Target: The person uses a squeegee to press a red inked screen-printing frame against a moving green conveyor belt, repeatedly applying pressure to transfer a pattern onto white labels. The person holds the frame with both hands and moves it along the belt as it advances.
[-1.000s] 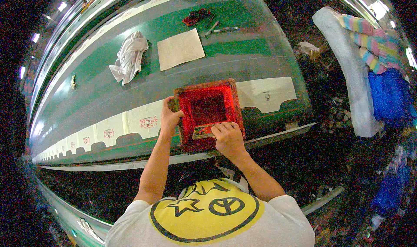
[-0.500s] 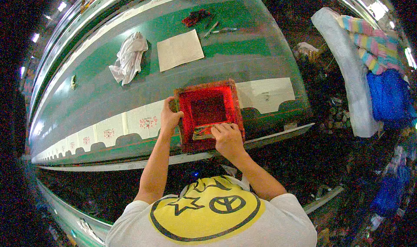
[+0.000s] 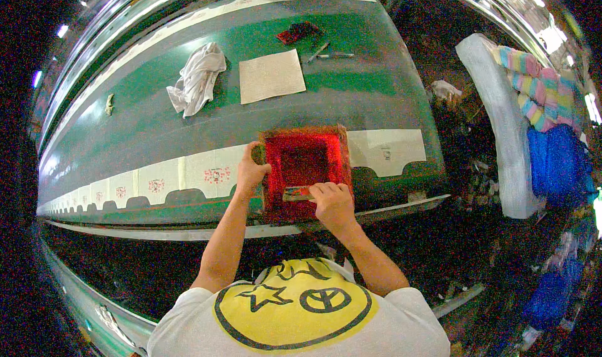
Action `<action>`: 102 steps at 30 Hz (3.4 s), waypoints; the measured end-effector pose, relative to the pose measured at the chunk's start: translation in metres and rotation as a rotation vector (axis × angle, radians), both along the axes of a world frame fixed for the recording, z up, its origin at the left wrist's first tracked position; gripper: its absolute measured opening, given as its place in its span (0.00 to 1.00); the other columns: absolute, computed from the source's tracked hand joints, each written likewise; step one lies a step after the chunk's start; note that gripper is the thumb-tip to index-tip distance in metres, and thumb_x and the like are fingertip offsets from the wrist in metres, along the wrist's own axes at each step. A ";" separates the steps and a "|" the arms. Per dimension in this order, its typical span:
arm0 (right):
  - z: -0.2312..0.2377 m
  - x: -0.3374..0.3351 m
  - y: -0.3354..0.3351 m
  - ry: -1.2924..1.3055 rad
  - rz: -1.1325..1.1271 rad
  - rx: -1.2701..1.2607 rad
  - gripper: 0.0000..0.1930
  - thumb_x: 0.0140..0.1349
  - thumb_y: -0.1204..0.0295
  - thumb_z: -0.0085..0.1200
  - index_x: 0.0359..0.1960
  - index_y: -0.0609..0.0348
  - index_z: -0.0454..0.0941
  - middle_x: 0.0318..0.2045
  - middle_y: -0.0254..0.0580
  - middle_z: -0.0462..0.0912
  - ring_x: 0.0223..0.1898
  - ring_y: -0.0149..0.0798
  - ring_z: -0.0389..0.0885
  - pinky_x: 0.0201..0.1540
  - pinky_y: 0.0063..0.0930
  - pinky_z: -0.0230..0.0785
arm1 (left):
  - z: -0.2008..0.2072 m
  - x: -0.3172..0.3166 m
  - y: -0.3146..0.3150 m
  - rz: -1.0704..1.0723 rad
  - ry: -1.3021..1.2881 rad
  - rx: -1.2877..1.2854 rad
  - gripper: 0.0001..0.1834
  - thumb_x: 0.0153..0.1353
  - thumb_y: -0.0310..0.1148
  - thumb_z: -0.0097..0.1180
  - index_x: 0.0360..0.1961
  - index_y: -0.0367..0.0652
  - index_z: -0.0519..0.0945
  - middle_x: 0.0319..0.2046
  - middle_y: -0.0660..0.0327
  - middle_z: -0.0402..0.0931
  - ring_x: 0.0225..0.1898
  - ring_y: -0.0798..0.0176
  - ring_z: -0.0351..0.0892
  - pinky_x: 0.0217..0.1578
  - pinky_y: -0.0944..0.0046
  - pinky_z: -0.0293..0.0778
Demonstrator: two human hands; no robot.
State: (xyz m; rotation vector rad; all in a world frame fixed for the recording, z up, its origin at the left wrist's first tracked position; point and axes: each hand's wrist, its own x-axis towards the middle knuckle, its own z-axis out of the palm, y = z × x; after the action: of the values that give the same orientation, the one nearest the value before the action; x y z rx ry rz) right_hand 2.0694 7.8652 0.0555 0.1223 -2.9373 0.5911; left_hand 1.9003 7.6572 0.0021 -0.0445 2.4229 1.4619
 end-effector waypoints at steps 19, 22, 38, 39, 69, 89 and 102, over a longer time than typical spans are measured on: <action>-0.017 -0.071 -0.004 0.050 0.194 0.072 0.10 0.54 0.72 0.57 0.38 0.51 0.82 0.40 0.36 0.84 0.46 0.43 0.81 0.49 0.46 0.67 | -0.015 -0.003 -0.003 0.033 0.078 0.050 0.25 0.69 0.47 0.61 0.62 0.48 0.76 0.47 0.47 0.85 0.50 0.44 0.85 0.52 0.51 0.77; -0.010 -0.021 -0.013 0.080 0.242 0.072 0.14 0.50 0.76 0.57 0.41 0.52 0.83 0.41 0.34 0.87 0.47 0.42 0.82 0.48 0.43 0.68 | -0.013 -0.001 0.001 0.055 0.042 0.026 0.24 0.69 0.47 0.60 0.62 0.49 0.76 0.47 0.46 0.85 0.49 0.44 0.85 0.50 0.51 0.77; -0.008 -0.120 0.054 0.032 0.039 0.053 0.08 0.57 0.75 0.62 0.39 0.54 0.85 0.40 0.39 0.89 0.46 0.46 0.85 0.54 0.52 0.70 | -0.003 -0.004 0.004 -0.009 0.078 -0.082 0.23 0.69 0.44 0.59 0.62 0.48 0.73 0.48 0.42 0.84 0.51 0.35 0.83 0.52 0.46 0.76; -0.006 -0.114 0.049 -0.041 0.037 0.055 0.08 0.57 0.75 0.62 0.39 0.54 0.85 0.39 0.38 0.88 0.45 0.46 0.85 0.53 0.52 0.70 | 0.000 -0.003 0.003 -0.001 0.062 -0.090 0.23 0.70 0.44 0.59 0.62 0.48 0.73 0.48 0.42 0.84 0.51 0.35 0.83 0.52 0.46 0.76; -0.012 -0.004 -0.004 0.039 0.034 0.084 0.14 0.54 0.75 0.57 0.43 0.53 0.84 0.46 0.35 0.88 0.49 0.42 0.83 0.51 0.45 0.68 | -0.002 -0.003 0.004 -0.003 0.084 -0.076 0.24 0.68 0.43 0.61 0.61 0.46 0.72 0.48 0.43 0.83 0.50 0.38 0.82 0.52 0.44 0.75; 0.000 0.013 0.007 0.113 0.000 -0.003 0.16 0.53 0.78 0.56 0.45 0.54 0.84 0.47 0.36 0.87 0.52 0.41 0.83 0.54 0.42 0.69 | 0.017 0.011 0.022 0.054 0.241 -0.022 0.36 0.48 0.27 0.65 0.63 0.48 0.72 0.45 0.48 0.85 0.46 0.44 0.85 0.50 0.50 0.79; 0.010 0.057 0.200 0.130 -0.018 0.045 0.13 0.55 0.76 0.57 0.43 0.56 0.85 0.45 0.37 0.88 0.49 0.41 0.83 0.52 0.41 0.70 | 0.019 0.057 0.218 0.044 0.265 -0.006 0.36 0.48 0.27 0.65 0.62 0.47 0.72 0.43 0.47 0.85 0.43 0.44 0.85 0.49 0.49 0.78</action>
State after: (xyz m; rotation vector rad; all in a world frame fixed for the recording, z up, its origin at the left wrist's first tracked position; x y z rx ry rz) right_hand 2.1261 8.0649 0.0656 0.1337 -2.8235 0.4950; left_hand 1.9575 7.8749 0.0207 0.1018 2.6502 1.5669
